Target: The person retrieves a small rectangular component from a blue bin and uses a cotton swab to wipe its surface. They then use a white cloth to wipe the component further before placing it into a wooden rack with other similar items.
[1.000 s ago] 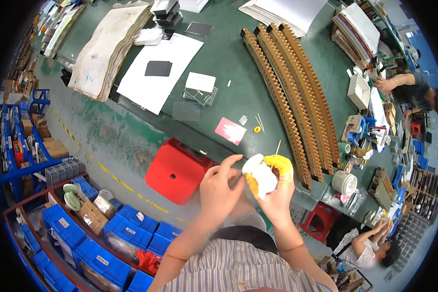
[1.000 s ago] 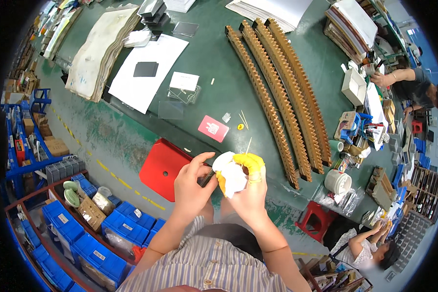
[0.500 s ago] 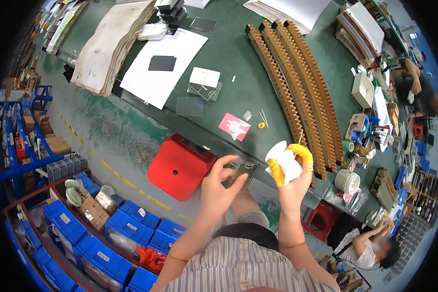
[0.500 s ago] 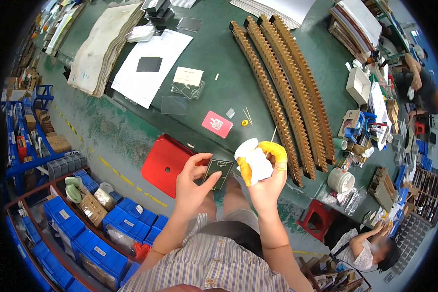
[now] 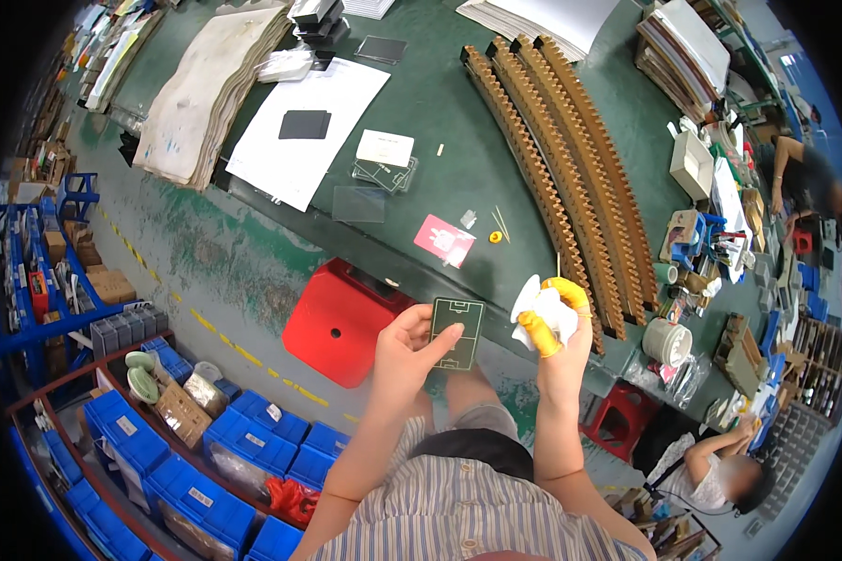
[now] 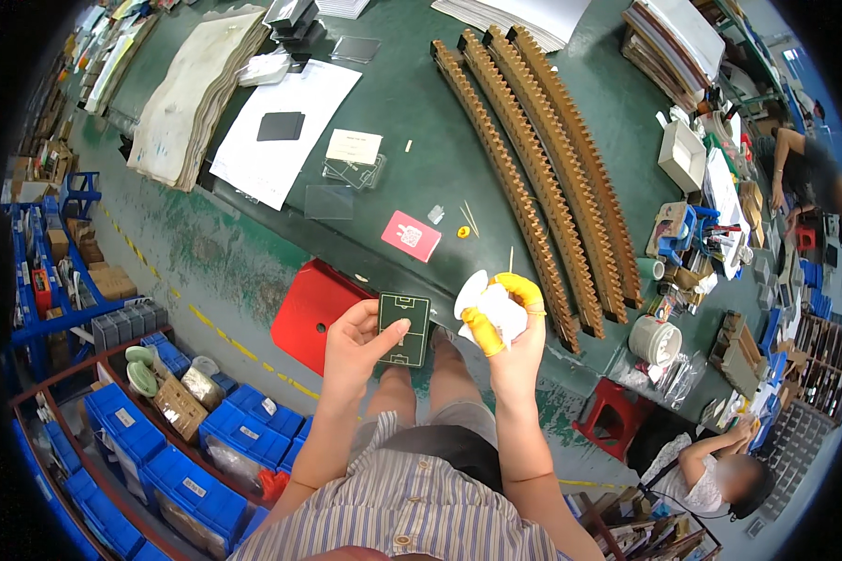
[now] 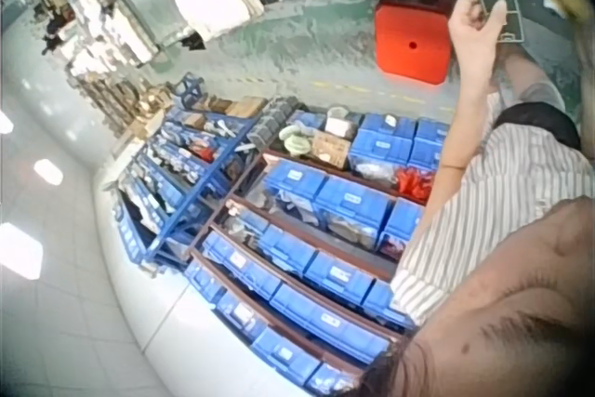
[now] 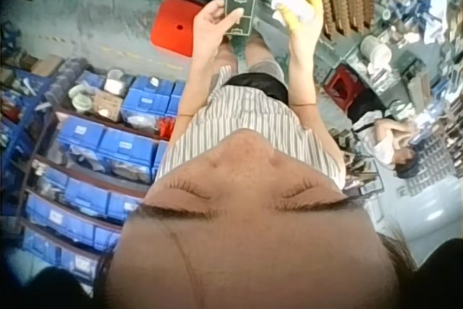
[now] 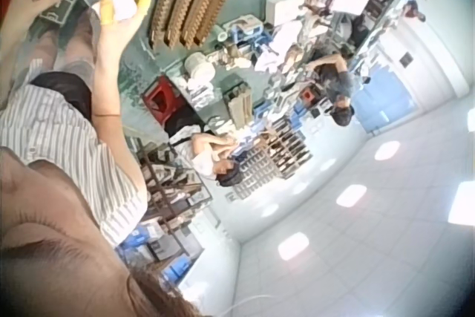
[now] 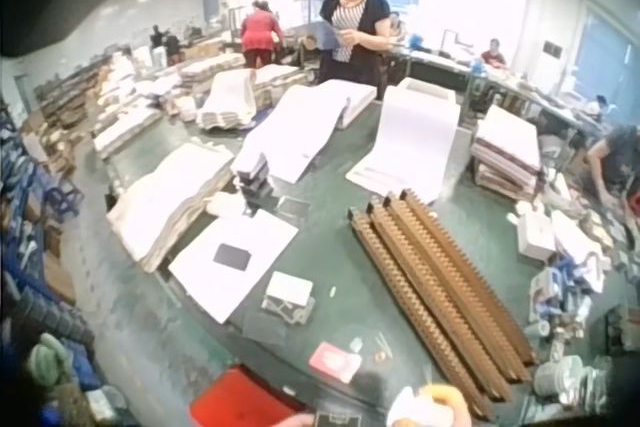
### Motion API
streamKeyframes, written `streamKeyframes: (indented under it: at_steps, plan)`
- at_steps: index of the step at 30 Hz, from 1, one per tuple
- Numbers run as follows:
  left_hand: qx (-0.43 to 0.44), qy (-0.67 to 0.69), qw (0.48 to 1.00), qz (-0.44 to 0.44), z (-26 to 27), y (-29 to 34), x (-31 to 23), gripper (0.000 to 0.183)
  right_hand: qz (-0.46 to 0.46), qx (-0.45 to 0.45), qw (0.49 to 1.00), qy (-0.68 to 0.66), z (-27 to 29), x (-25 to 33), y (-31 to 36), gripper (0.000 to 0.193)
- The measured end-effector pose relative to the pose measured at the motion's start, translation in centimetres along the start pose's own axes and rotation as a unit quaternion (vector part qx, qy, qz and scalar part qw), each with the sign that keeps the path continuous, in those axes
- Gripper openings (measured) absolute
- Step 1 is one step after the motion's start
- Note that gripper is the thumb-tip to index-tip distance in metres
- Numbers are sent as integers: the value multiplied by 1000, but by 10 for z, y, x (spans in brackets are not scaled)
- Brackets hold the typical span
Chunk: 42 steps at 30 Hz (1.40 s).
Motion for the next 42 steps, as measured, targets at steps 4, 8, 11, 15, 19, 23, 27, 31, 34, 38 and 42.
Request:
streamKeyframes:
  at_steps: [4,8,11,15,19,23,27,31,34,38,42]
  plan:
    - [-21,-53,998,-27,0,3,5,18,103,-8,989,110,-1,-2,5,44]
    - [-39,-104,991,-76,-6,8,6,15,204,24,955,215,-16,5,10,47]
    - [-57,-162,981,-95,-10,11,4,15,218,35,951,216,-26,7,13,49]
    - [-80,-221,963,-133,-11,12,4,15,254,48,934,248,-36,11,14,45]
    - [-94,-292,932,-193,-8,14,9,15,223,37,944,241,-29,2,10,45]
    - [-74,-133,978,-143,-2,12,10,14,182,16,962,204,-10,-11,-5,44]
    - [-45,41,996,-68,-7,10,2,14,-8,3,1000,30,3,-15,-8,43]
    - [-51,105,993,-15,-10,3,6,17,-2,-2,1000,4,10,-8,-6,44]
    - [-41,132,990,-4,-12,1,12,20,6,-17,1000,-2,17,-6,-8,44]
    - [-26,140,990,23,-14,0,17,24,19,-58,998,-15,34,-3,-9,46]
    - [-41,117,992,23,-16,-2,19,26,48,-70,996,5,42,-1,-7,46]
Point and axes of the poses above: each hand's wrist, its own y-axis away from the middle knuckle, its own z-axis out of the back of the hand, x = y × z, the point moved 5 cm from there along -y, towards the middle knuckle, and after that the axes turned 7 degrees about -x, right-handed, at the moved point
